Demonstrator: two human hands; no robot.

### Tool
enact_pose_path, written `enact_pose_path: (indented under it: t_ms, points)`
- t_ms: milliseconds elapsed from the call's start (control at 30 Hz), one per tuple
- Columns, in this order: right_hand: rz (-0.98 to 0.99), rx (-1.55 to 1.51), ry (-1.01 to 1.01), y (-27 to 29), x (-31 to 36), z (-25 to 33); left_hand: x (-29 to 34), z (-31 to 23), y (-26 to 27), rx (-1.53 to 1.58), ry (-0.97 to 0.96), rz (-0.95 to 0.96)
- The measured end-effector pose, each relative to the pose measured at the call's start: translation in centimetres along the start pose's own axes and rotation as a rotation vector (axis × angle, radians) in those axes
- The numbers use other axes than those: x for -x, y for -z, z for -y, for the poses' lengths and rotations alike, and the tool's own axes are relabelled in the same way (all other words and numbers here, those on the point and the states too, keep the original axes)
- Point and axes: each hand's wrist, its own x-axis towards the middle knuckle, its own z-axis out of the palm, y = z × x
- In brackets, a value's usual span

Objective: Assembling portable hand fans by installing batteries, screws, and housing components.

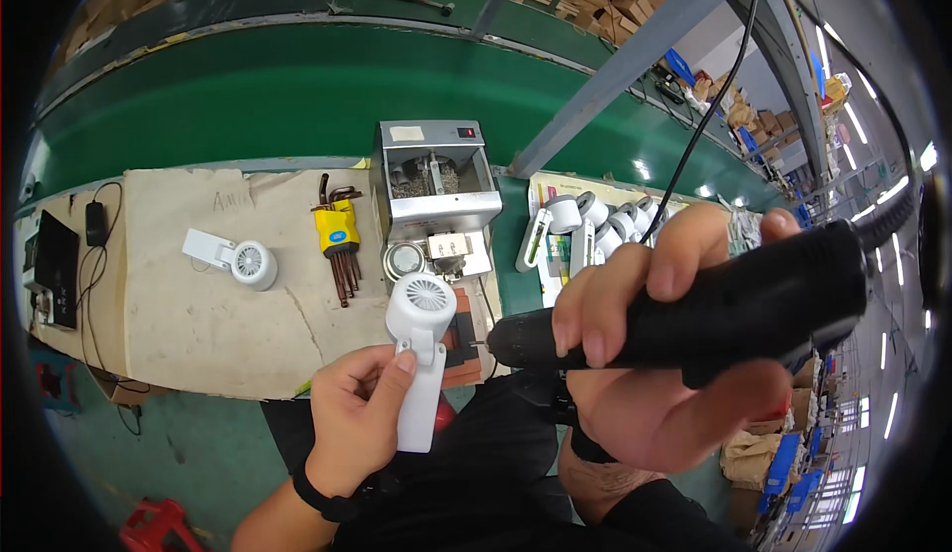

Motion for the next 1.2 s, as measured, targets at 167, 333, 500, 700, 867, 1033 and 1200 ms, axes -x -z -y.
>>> enact_pose_path:
  t_ms: [167,333,500,700,867,1033,1200]
  points:
    - [-0.058,-0.176,-0.074,-0.7,-0.5,0.8,0.1,-0.9,-0.2,-0.078,-0.128,0.007]
    - [0.091,-0.136,-0.090,0.5,-1.1,1.5,0.4,-0.9,0.2,0.075,0.017,0.018]
    - [0.043,-0.172,-0.158,-0.2,-0.7,1.6,0.9,-1.6,0.4,0.042,0.039,0.005]
    - [0.013,-0.169,-0.191,-0.5,-0.3,1.8,1.1,-2.2,0.5,0.100,0.012,0.020]
    - [-0.053,-0.151,-0.194,-1.4,0.2,2.0,1.2,-2.2,0.5,0.120,0.038,0.025]
    - [-0.067,-0.149,-0.101,-1.9,1.6,1.1,1.8,-2.4,0.4,0.300,0.160,0.054]
    - [-0.106,-0.113,-0.049,-2.0,1.5,1.0,2.4,-2.0,0.2,0.157,0.069,0.066]
